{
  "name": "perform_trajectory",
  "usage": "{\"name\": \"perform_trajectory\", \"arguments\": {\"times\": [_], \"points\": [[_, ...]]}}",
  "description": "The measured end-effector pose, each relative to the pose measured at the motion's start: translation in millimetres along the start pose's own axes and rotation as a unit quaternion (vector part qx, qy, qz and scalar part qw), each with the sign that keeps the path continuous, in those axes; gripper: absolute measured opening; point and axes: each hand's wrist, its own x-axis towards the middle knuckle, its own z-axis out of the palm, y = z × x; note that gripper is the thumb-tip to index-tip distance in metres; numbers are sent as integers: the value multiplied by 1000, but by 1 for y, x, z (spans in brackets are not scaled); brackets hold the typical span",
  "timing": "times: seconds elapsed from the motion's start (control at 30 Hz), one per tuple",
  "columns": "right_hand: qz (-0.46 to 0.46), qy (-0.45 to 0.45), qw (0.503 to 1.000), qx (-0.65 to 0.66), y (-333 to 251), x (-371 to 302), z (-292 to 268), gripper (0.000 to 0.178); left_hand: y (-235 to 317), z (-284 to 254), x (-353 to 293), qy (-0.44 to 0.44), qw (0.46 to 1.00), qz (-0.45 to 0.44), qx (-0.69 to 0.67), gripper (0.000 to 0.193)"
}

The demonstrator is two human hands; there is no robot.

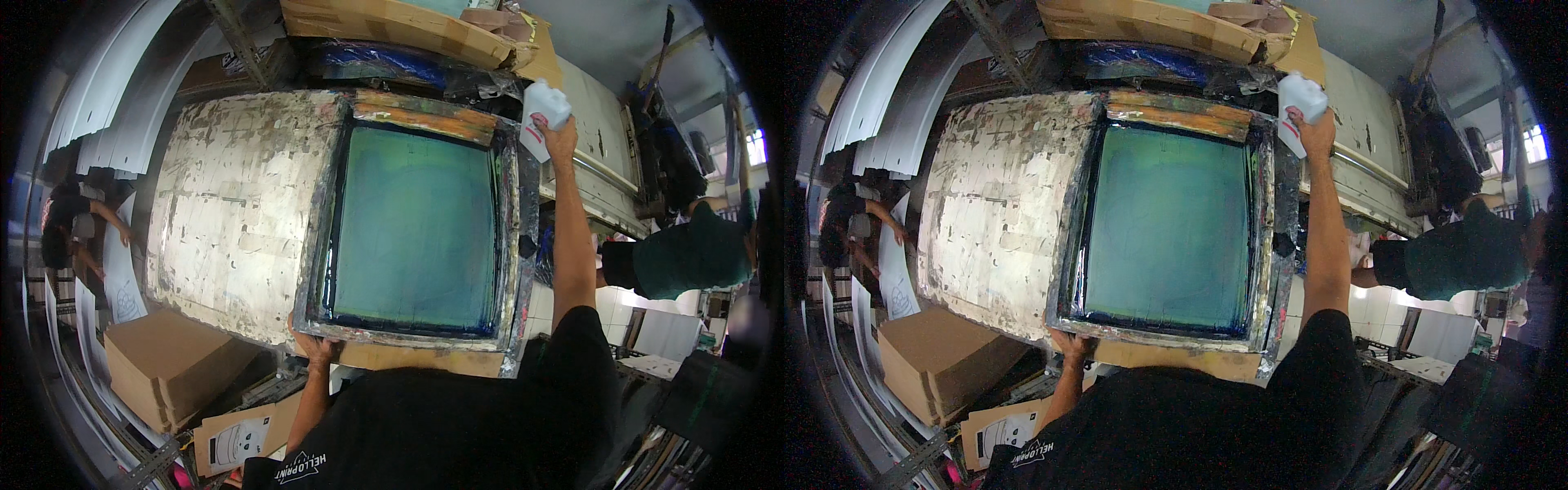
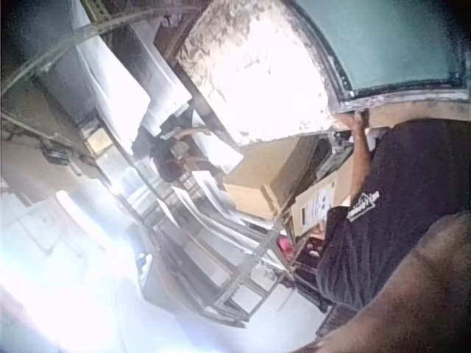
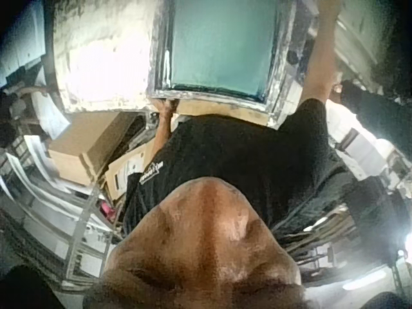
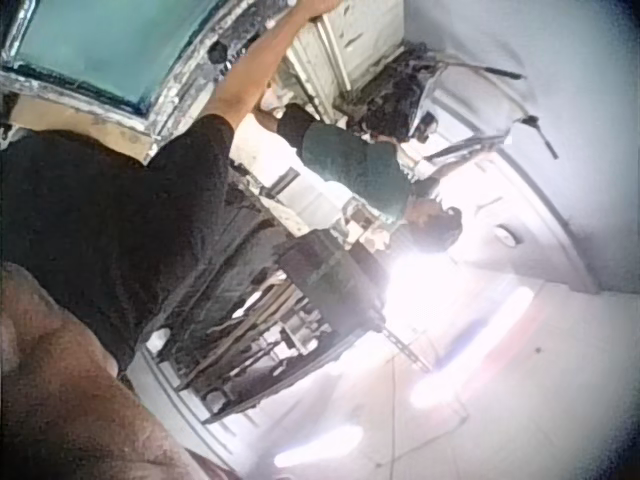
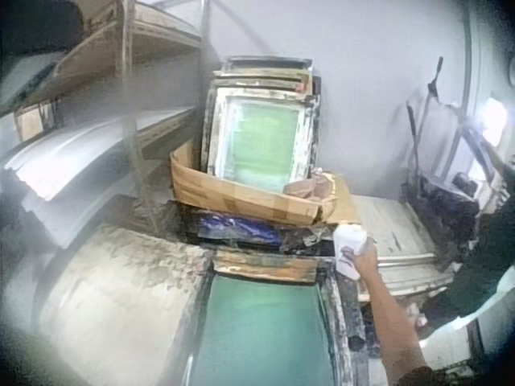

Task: The person performs screen printing by placing white sheets on a table, aligning a screen frame, and using a squeegee to pull blue ink across the mesh. After each print, the person lifts the screen to reveal a blue graphic, removes the sheet, and repeats the process. The person also sprays the screen with a liquid and wipes it with a squeegee.

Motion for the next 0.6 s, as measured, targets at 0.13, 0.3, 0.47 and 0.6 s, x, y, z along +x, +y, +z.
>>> {"name": "perform_trajectory", "arguments": {"times": [0.13,0.3,0.47,0.6], "points": [[48,118,983,131,27,-14,30,89,-1,1,0,0,1000,13,21,126],[157,82,980,-94,27,-23,39,114,-14,-3,-3,3,999,33,29,126],[-113,208,971,-30,-55,-61,55,100,-6,2,-5,30,1000,-4,-7,134],[-352,-51,933,-57,-154,-78,117,81,9,7,0,44,998,-22,-41,129]]}}
